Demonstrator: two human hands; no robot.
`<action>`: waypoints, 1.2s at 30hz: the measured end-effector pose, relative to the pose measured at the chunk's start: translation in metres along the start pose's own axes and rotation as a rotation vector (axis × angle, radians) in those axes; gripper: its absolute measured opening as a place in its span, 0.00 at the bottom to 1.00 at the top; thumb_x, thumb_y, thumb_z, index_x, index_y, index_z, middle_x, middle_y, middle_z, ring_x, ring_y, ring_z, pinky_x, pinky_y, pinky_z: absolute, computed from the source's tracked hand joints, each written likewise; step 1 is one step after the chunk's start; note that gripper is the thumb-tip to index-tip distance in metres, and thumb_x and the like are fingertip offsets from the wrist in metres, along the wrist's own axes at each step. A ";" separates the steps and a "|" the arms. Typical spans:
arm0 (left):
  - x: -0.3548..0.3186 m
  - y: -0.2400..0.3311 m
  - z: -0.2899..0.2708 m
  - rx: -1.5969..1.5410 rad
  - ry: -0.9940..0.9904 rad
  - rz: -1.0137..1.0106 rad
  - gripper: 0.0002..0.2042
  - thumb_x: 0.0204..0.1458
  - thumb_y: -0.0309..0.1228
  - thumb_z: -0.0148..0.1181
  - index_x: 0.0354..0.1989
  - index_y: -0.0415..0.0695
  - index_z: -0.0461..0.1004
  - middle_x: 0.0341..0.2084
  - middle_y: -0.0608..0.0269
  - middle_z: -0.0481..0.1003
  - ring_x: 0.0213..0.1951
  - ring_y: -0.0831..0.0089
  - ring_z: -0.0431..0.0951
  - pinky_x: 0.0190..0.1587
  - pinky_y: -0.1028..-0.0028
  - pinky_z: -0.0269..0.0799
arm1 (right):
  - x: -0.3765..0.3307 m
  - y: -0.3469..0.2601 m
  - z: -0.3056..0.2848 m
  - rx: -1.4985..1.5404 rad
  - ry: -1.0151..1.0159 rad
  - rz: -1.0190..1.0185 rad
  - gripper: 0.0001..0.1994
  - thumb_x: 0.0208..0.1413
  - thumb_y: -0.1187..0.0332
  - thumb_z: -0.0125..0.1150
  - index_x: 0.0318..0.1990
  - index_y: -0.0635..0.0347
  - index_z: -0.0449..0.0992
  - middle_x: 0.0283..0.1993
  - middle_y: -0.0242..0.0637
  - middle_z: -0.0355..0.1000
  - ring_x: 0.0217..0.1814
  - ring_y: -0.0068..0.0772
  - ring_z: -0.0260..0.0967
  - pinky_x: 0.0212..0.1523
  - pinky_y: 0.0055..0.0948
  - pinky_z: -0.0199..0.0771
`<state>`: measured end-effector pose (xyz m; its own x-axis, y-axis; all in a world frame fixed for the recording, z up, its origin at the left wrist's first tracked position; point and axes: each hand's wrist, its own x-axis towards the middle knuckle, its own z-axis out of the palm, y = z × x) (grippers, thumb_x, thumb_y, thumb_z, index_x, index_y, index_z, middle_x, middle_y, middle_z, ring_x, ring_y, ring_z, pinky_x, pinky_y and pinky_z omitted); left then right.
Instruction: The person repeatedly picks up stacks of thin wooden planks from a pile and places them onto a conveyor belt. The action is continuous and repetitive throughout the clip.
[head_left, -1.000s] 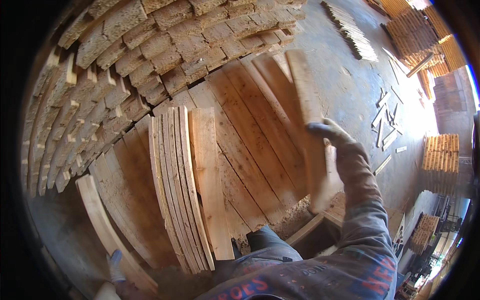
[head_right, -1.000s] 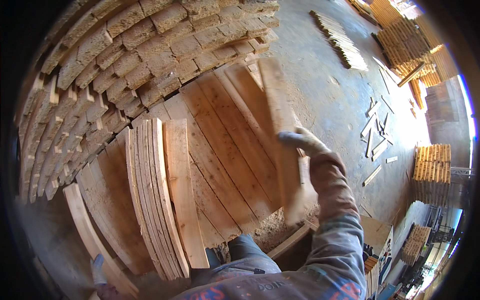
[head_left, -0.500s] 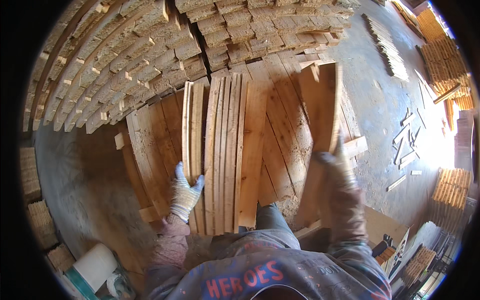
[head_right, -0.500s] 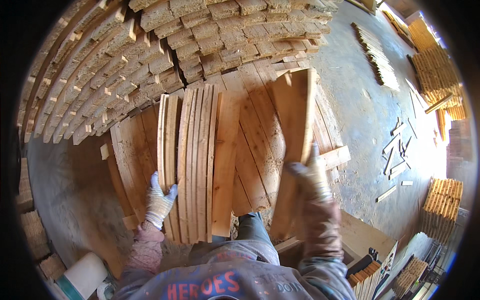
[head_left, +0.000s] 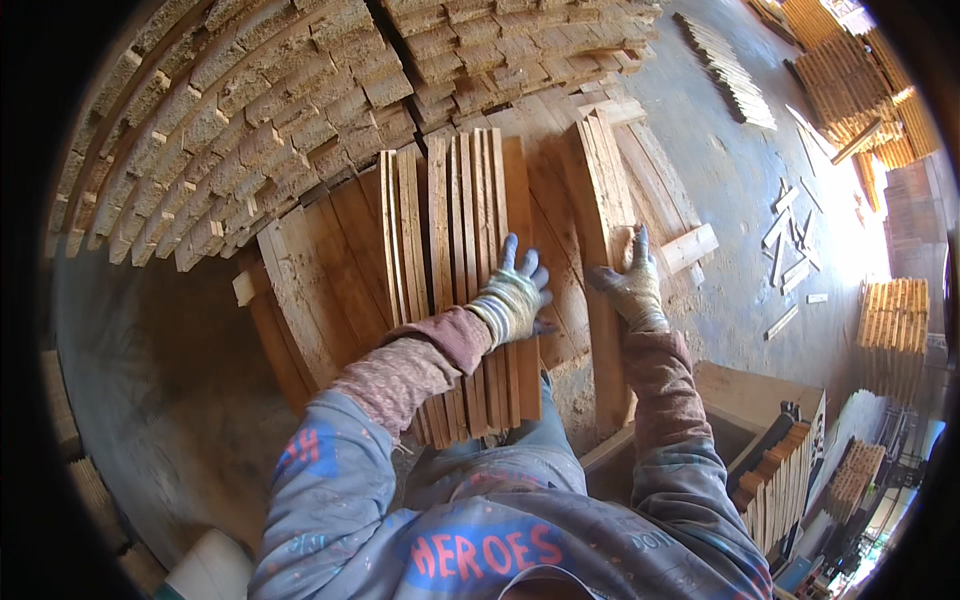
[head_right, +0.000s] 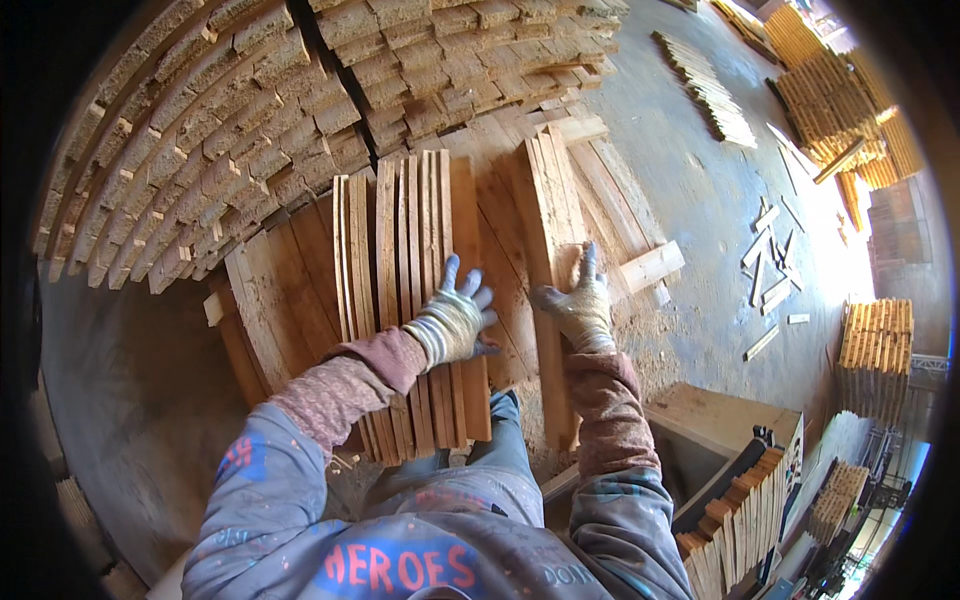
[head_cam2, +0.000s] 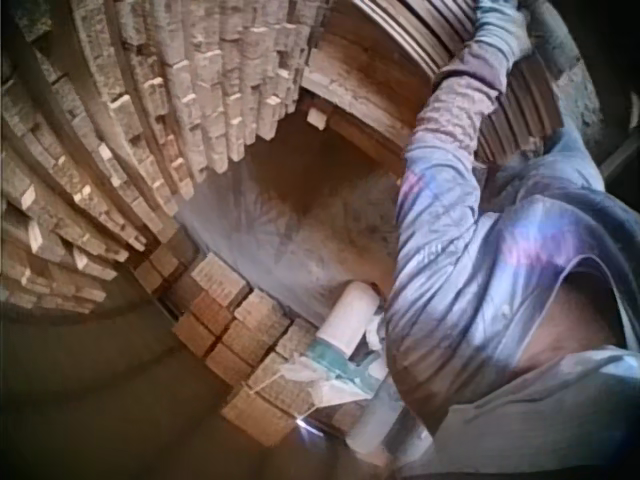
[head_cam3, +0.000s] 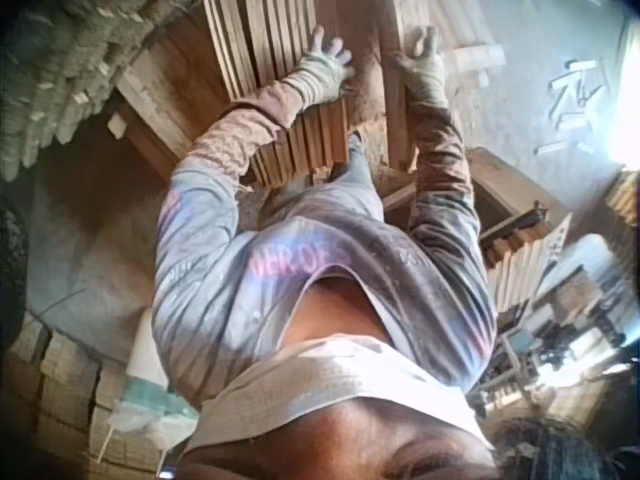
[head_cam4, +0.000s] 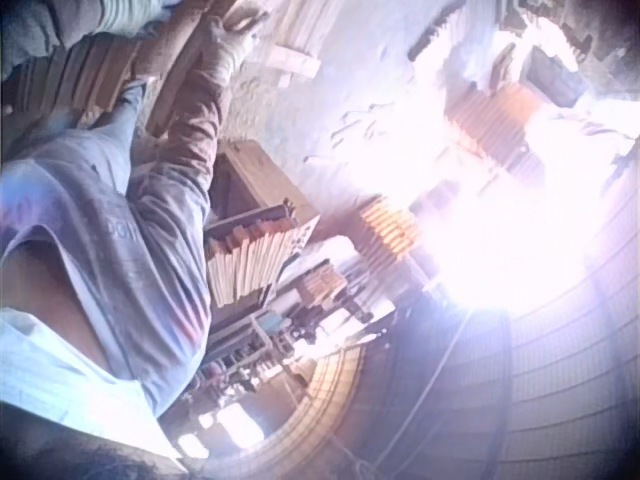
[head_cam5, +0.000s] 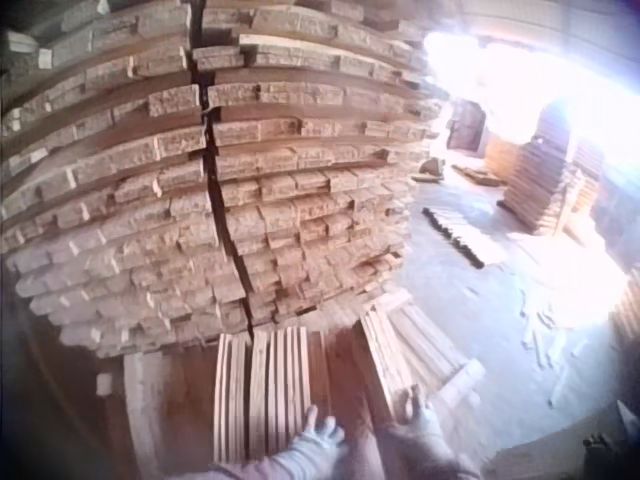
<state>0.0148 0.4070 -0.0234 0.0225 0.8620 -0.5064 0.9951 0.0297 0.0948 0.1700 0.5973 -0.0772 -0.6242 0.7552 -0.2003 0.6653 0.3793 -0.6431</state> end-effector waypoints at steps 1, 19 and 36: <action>-0.015 -0.004 -0.007 -0.051 0.032 -0.073 0.38 0.61 0.69 0.36 0.66 0.55 0.72 0.69 0.54 0.62 0.75 0.46 0.48 0.72 0.29 0.26 | -0.008 -0.015 0.013 0.069 0.004 -0.009 0.65 0.42 0.53 0.81 0.80 0.50 0.35 0.64 0.63 0.60 0.65 0.57 0.65 0.65 0.43 0.71; -0.149 -0.009 0.158 -1.471 0.905 -0.987 0.36 0.52 0.51 0.73 0.55 0.29 0.72 0.48 0.49 0.81 0.47 0.59 0.81 0.50 0.63 0.76 | -0.071 -0.078 0.070 0.071 -0.360 0.018 0.55 0.39 0.47 0.84 0.71 0.71 0.61 0.71 0.55 0.60 0.75 0.50 0.56 0.72 0.38 0.60; -0.036 0.041 0.045 -0.469 0.641 -0.757 0.45 0.45 0.63 0.70 0.72 0.65 0.62 0.71 0.48 0.51 0.74 0.42 0.44 0.71 0.33 0.40 | 0.142 -0.021 -0.029 0.479 -0.332 0.197 0.12 0.62 0.61 0.63 0.41 0.61 0.80 0.31 0.25 0.72 0.34 0.15 0.65 0.31 0.25 0.67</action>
<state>0.0589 0.3545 -0.0398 -0.7685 0.6383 -0.0443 0.5913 0.7349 0.3320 0.0794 0.7121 -0.0703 -0.6536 0.5505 -0.5194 0.5716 -0.0909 -0.8155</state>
